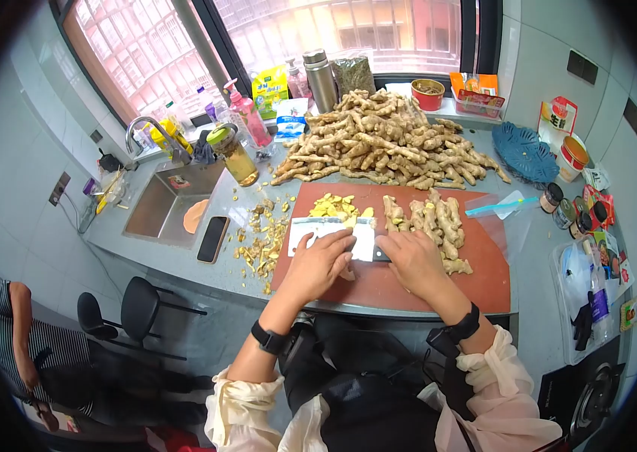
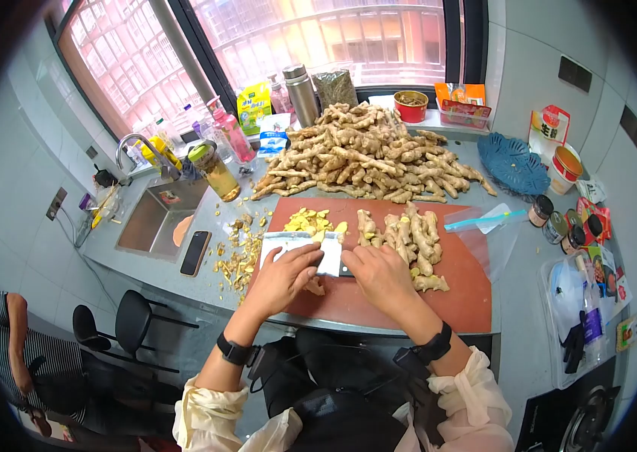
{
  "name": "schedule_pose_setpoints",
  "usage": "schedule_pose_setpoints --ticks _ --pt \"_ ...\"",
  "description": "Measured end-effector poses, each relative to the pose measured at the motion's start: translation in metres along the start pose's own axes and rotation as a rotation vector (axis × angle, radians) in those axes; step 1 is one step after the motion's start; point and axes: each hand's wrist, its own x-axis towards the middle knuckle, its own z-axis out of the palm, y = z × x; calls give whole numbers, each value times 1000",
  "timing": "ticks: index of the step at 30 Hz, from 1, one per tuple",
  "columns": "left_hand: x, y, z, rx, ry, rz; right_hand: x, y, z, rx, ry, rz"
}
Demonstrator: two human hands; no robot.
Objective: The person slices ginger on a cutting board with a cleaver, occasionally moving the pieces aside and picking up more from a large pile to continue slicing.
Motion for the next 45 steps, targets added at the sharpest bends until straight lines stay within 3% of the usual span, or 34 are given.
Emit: schedule_pose_setpoints --ticks 7,11,16,22,27,34,37,40,42,45 --pt "31 -19 12 194 146 -102 0 5 1 -42 -19 -6" --pt "38 0 12 74 218 50 0 3 -3 -40 -26 -35" --pt "55 1 18 74 248 75 2 -4 -2 -107 33 -103" --pt "73 -8 23 55 284 -54 3 -6 -2 -99 20 -145" --pt "73 -28 19 -38 479 -202 -2 -4 -4 -45 -12 -113" --pt "53 -25 17 61 407 -89 -6 -2 -1 -38 -29 -71" --pt "51 -30 11 61 525 -84 -6 0 -10 -28 -77 -32" --pt "37 -27 -7 16 879 -85 -9 7 -26 19 -37 107" --pt "22 -33 -2 -35 839 -126 -7 10 -36 329 -4 346" --pt "1 -47 25 -154 717 -129 -6 19 -44 520 -94 433"
